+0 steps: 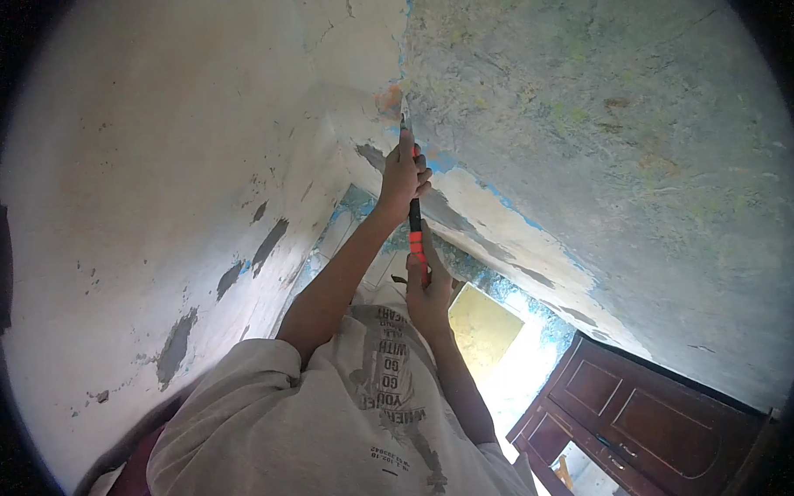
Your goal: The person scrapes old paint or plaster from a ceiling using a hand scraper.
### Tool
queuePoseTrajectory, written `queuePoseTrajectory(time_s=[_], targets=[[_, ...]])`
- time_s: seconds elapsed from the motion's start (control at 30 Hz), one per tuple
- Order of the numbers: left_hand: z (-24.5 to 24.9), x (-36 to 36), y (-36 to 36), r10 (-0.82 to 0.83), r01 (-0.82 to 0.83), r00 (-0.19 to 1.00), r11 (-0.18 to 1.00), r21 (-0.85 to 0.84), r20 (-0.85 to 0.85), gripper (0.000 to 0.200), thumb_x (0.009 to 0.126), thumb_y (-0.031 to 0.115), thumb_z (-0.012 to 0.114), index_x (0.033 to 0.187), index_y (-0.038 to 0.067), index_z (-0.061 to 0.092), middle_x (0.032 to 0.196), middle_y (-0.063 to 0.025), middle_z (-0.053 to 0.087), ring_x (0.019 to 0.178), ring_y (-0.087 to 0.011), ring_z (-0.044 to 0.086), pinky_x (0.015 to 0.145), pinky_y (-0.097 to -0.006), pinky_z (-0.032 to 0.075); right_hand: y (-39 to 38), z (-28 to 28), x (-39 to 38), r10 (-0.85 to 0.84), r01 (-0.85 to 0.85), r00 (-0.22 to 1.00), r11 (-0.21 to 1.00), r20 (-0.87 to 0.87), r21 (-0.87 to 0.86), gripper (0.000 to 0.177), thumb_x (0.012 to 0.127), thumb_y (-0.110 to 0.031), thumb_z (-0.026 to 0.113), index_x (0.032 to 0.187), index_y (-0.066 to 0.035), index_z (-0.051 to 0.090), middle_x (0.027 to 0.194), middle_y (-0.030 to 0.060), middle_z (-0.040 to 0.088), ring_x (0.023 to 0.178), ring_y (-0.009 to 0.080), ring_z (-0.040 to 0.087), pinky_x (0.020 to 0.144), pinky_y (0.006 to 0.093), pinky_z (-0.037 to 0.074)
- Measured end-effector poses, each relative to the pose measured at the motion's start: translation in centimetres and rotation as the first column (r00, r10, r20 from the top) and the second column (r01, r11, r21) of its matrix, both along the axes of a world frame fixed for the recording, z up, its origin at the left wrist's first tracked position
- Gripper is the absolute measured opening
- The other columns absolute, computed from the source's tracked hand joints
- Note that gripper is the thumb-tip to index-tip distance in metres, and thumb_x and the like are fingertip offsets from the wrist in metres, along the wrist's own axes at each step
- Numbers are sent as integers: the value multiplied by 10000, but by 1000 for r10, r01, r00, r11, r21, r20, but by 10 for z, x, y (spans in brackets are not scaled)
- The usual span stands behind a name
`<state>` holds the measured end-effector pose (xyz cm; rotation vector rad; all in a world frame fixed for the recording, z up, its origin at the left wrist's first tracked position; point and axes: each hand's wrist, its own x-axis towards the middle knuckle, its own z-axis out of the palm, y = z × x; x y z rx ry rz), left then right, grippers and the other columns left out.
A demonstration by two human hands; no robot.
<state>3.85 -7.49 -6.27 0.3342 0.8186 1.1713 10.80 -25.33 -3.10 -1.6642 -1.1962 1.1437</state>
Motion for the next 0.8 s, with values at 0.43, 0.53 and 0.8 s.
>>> queuePoseTrajectory(time_s=[0.43, 0.53, 0.8], targets=[[9, 1, 3, 4, -5, 999, 1000, -13, -53, 445, 1052, 532, 391, 832, 146, 419, 586, 61, 313, 420, -63, 280, 378, -248, 235, 9, 24, 2, -24, 23, 999, 999, -39, -30, 511, 1017, -145, 508, 1519, -106, 426, 746, -21, 499, 597, 55, 406, 530, 240, 359], [10, 3, 2, 6, -7, 999, 1000, -27, -43, 448, 1050, 538, 389, 829, 149, 413, 587, 58, 322, 421, -65, 291, 377, -252, 242, 5, 18, 7, -22, 21, 1000, 1000, -23, -22, 514, 1014, -140, 507, 1520, -111, 425, 752, -24, 496, 607, 58, 396, 536, 235, 351], [10, 2, 5, 34, -34, 999, 999, -23, -17, 431, 1039, 525, 442, 822, 154, 412, 609, 52, 330, 443, -62, 287, 376, -247, 244, 7, 18, 11, -2, 1, 999, 1000, -44, -27, 510, 1021, -181, 503, 1519, -103, 424, 760, -34, 481, 651, 61, 400, 580, 238, 364]])
